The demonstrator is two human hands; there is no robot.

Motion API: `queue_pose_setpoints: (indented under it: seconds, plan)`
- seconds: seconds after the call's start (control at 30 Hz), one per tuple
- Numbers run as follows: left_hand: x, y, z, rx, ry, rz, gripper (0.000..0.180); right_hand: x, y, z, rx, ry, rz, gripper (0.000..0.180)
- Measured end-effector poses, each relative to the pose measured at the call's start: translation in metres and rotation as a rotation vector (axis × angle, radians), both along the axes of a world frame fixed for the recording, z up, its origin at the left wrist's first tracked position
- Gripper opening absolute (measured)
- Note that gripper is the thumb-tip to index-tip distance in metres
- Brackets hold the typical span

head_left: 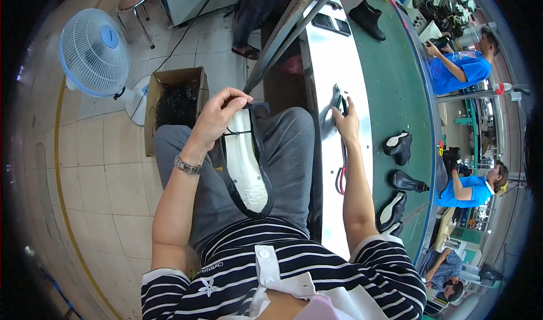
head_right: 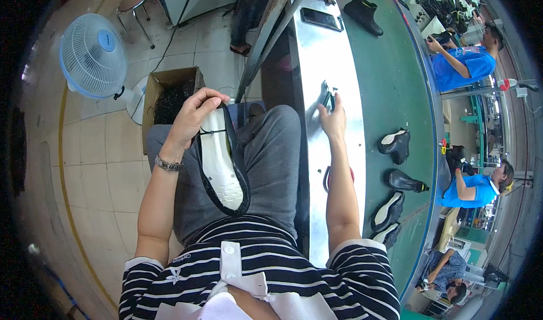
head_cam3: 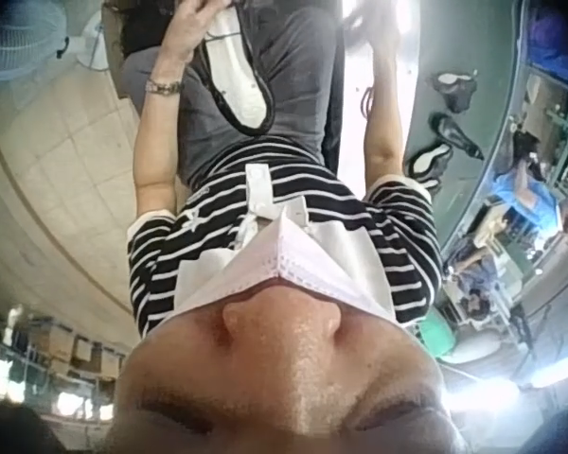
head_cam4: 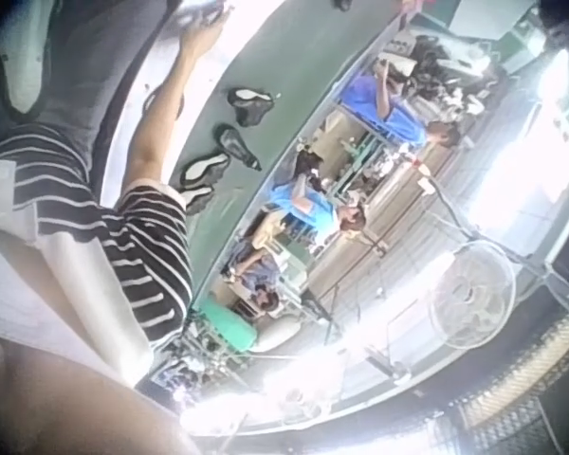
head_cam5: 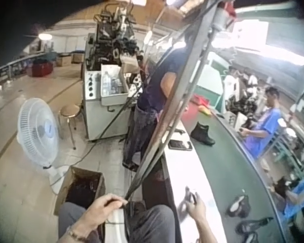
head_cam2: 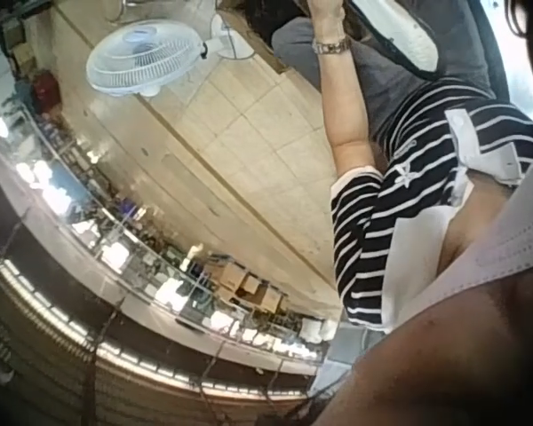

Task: Finalizing the assembly of a shoe by trimming excess material and securing components.

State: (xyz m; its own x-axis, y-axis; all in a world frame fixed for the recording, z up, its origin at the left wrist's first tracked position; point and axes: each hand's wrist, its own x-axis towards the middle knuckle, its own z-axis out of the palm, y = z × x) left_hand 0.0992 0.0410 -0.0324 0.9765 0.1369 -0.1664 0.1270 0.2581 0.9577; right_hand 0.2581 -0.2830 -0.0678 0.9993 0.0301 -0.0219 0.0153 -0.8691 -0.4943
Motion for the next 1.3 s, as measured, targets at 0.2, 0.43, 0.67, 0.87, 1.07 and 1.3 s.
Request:
queue_pose_setpoints:
  seconds: [0.2,0.43,0.67,0.87,1.07,1.3]
  plan:
    - [-0.006,0.007,0.005,0.056,-0.078,-0.082,0.023,-0.062,-0.067,0.007,0.208,-0.107,-0.032,0.039]
    - [-0.009,0.019,0.007,-0.134,-0.008,-0.203,0.046,-0.18,-0.125,0.0,-0.233,0.024,-0.089,0.041]
    - [-0.056,0.01,0.0,-0.342,-0.27,0.04,0.083,-0.215,-0.078,0.061,0.753,0.69,-0.228,0.047]
    - [-0.071,-0.039,0.018,0.696,-0.262,0.484,0.036,-0.21,0.018,0.129,1.022,1.076,0.252,0.082]
    - [-0.066,-0.047,0.004,0.789,-0.28,0.676,0.016,-0.208,0.064,0.149,0.875,1.281,0.263,0.086]
    - [-0.064,-0.04,0.011,0.76,-0.29,0.651,0.014,-0.205,0.072,0.112,0.957,1.169,0.405,0.053]
